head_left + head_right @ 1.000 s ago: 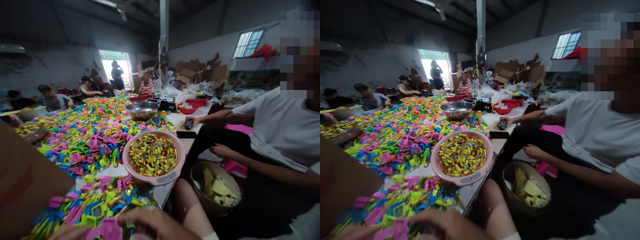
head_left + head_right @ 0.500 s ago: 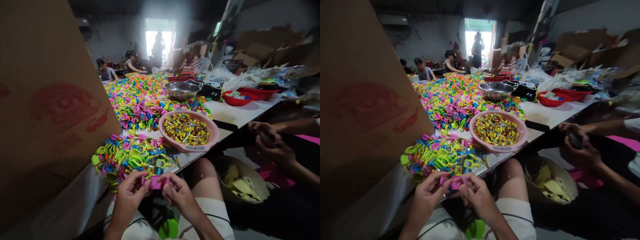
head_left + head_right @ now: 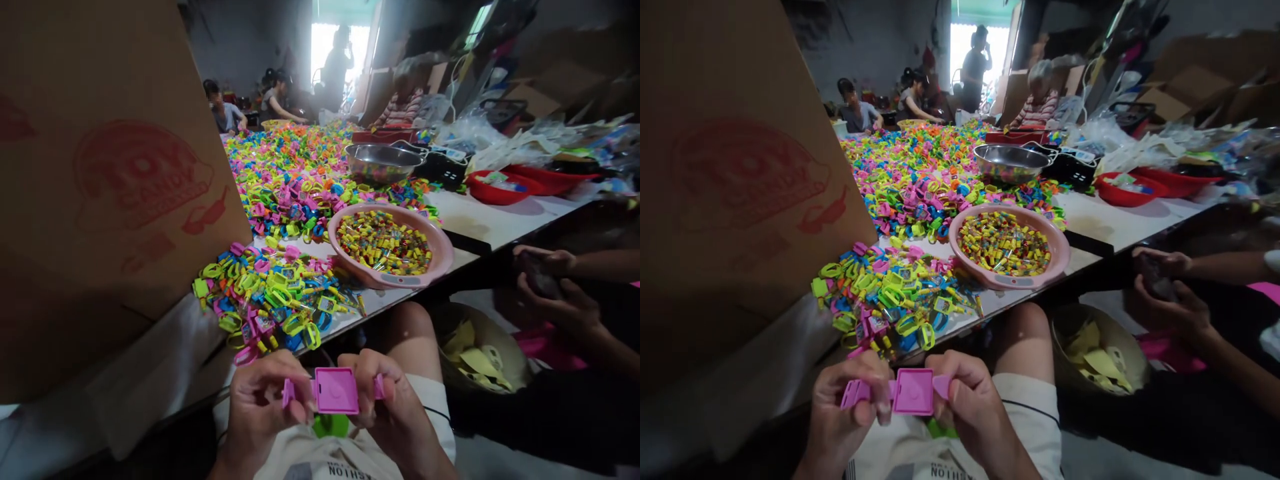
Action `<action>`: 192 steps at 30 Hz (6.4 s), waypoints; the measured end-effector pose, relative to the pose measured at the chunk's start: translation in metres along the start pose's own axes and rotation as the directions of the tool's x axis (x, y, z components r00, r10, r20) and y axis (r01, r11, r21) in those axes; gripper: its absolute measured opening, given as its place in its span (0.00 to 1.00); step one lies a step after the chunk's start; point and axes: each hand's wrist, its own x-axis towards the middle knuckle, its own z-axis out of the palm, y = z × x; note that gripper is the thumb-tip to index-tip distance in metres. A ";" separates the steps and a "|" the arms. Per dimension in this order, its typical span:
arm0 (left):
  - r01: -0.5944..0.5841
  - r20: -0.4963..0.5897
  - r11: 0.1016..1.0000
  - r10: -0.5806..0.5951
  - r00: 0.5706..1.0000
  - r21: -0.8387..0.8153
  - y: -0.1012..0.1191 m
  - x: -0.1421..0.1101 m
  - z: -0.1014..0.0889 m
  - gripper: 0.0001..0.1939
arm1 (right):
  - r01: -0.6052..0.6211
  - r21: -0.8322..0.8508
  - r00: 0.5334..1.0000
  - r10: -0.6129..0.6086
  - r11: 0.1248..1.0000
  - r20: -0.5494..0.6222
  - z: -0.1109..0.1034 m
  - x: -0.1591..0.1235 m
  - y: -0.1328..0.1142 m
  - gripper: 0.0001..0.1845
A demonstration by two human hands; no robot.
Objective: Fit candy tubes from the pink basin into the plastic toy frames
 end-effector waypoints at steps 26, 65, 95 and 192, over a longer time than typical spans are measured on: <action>-0.411 0.563 0.587 -0.093 0.821 0.697 0.041 0.013 -0.027 0.08 | 0.111 -0.814 0.976 -0.218 0.571 -0.020 0.021 0.001 -0.008 0.19; -0.006 0.404 0.672 -0.438 0.803 0.740 0.028 0.013 -0.031 0.06 | -0.324 -0.649 0.899 0.438 0.689 0.016 -0.029 0.000 -0.021 0.20; 0.019 0.216 0.751 -0.214 0.953 0.660 -0.013 0.011 -0.012 0.08 | -0.089 -0.640 0.956 -0.116 0.763 -0.271 -0.056 -0.021 -0.011 0.11; 0.528 0.050 0.677 -0.637 0.769 0.512 -0.080 0.028 -0.004 0.16 | -0.064 -0.998 0.945 0.322 0.023 -0.053 -0.084 -0.009 -0.052 0.15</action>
